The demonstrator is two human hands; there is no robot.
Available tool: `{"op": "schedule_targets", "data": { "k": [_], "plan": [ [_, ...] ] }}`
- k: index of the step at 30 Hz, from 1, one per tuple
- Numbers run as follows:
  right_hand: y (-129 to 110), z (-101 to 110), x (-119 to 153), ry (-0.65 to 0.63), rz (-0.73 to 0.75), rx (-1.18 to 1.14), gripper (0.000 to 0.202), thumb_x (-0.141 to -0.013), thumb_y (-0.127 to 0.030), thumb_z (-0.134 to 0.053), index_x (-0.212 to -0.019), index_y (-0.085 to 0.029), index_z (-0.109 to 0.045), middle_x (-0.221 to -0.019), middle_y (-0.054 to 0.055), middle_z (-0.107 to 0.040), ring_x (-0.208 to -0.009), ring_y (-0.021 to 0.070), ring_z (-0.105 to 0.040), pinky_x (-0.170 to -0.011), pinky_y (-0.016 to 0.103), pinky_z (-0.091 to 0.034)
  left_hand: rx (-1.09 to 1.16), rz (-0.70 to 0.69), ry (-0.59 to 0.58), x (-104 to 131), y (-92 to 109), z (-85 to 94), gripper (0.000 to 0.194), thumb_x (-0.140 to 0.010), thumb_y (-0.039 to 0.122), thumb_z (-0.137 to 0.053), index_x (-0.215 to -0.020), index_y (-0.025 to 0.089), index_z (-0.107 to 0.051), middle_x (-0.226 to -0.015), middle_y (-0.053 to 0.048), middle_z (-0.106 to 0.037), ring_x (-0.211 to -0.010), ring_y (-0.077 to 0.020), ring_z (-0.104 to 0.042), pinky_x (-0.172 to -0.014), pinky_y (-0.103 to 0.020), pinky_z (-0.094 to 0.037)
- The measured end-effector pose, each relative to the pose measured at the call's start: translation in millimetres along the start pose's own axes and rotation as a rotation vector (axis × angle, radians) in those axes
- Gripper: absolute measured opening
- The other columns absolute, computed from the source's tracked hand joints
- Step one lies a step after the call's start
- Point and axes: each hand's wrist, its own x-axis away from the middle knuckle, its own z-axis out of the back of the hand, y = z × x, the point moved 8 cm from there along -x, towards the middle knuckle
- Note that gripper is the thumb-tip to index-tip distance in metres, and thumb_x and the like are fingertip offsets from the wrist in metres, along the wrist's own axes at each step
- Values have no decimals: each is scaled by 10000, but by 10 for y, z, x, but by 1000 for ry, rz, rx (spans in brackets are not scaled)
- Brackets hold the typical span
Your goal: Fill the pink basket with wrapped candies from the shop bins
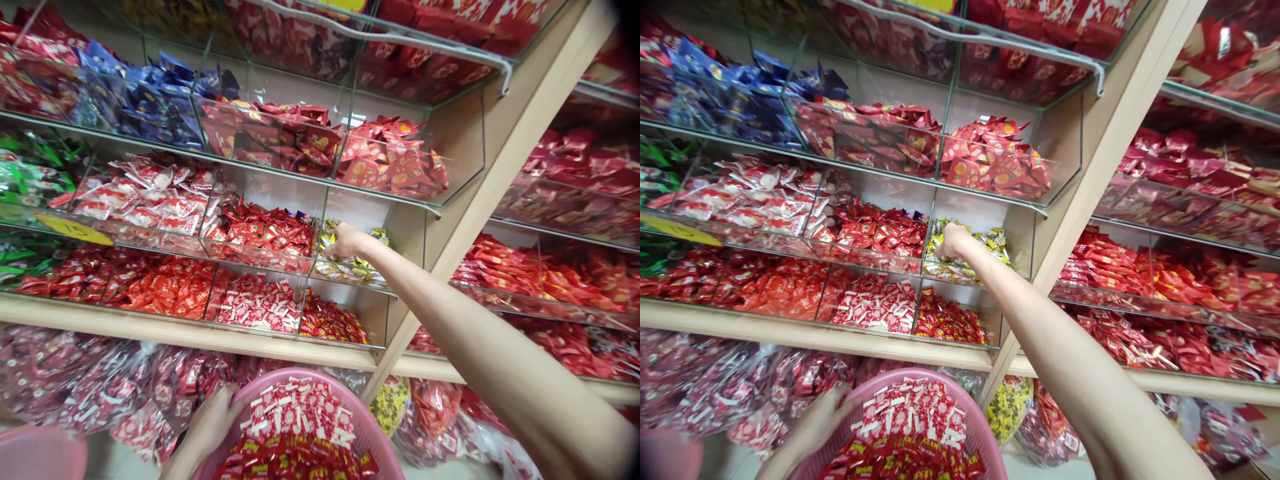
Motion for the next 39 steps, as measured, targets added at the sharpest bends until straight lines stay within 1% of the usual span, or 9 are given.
{"op": "schedule_targets", "data": {
  "k": [4,8,11,13,17,20,24,29,39],
  "plan": [
    [186,185,61,109,11,-123,282,-701,-349,-738,-832,-122,-634,-672,43,-620,-626,146,-555,-583,246,-430,-2,-7,-8,-3,17,6,282,-896,397,-386,-811,190,-557,-896,-80,-697,-902,-210,-641,-704,-243,-387],
    [269,363,431,178,159,-299,250,-755,-362,-670,-766,-116,-625,-576,-13,-527,-531,99,-434,-514,244,-340,-30,-5,-8,1,37,22,291,-893,409,-385,-807,188,-553,-889,-87,-694,-879,-213,-643,-687,-244,-390],
    [182,155,912,119,335,-391,268,-759,-389,-651,-780,-123,-626,-563,-36,-488,-515,83,-371,-507,243,-292,-28,-3,-5,9,56,35,290,-885,428,-403,-816,189,-551,-884,-88,-694,-867,-213,-645,-679,-243,-392],
    [93,-277,1278,-16,410,-461,220,-775,-352,-632,-822,-137,-633,-625,-22,-537,-542,88,-397,-522,242,-302,-24,-3,-22,15,68,27,292,-883,433,-409,-799,192,-552,-842,-81,-694,-832,-210,-649,-662,-241,-390],
    [-52,-1564,2024,-338,404,-531,100,-777,-261,-610,-806,-167,-625,-728,1,-608,-623,107,-481,-565,231,-341,-32,-21,-7,27,110,52,302,-878,444,-419,-791,194,-563,-825,-73,-692,-792,-197,-643,-651,-239,-381],
    [-138,-2440,2533,-528,361,-509,160,-712,-228,-659,-862,-175,-638,-858,27,-653,-762,149,-558,-652,238,-396,-65,-14,-28,37,135,54,300,-874,439,-423,-781,197,-573,-797,-65,-686,-760,-195,-636,-624,-240,-362],
    [-290,-3118,3028,-747,396,-368,287,-727,-187,-630,-1012,-162,-647,-1087,87,-645,-993,225,-587,-828,284,-433,-93,-2,-40,51,169,75,350,-877,485,-397,-780,202,-579,-790,-64,-682,-761,-204,-638,-613,-246,-351],
    [-378,-3281,3127,-781,396,-222,403,-769,-136,-580,-1172,-144,-598,-1158,123,-626,-1065,273,-583,-889,357,-459,-117,-4,-37,63,193,94,391,-879,521,-372,-800,208,-594,-785,-61,-683,-752,-209,-636,-599,-251,-347],
    [-698,-3252,3125,-788,592,-109,300,-817,-141,-508,-1090,-108,-629,-1069,158,-661,-956,296,-641,-781,399,-517,-124,-24,-25,41,181,66,420,-876,537,-357,-770,206,-592,-781,-69,-683,-732,-209,-631,-598,-253,-353]
  ]
}}
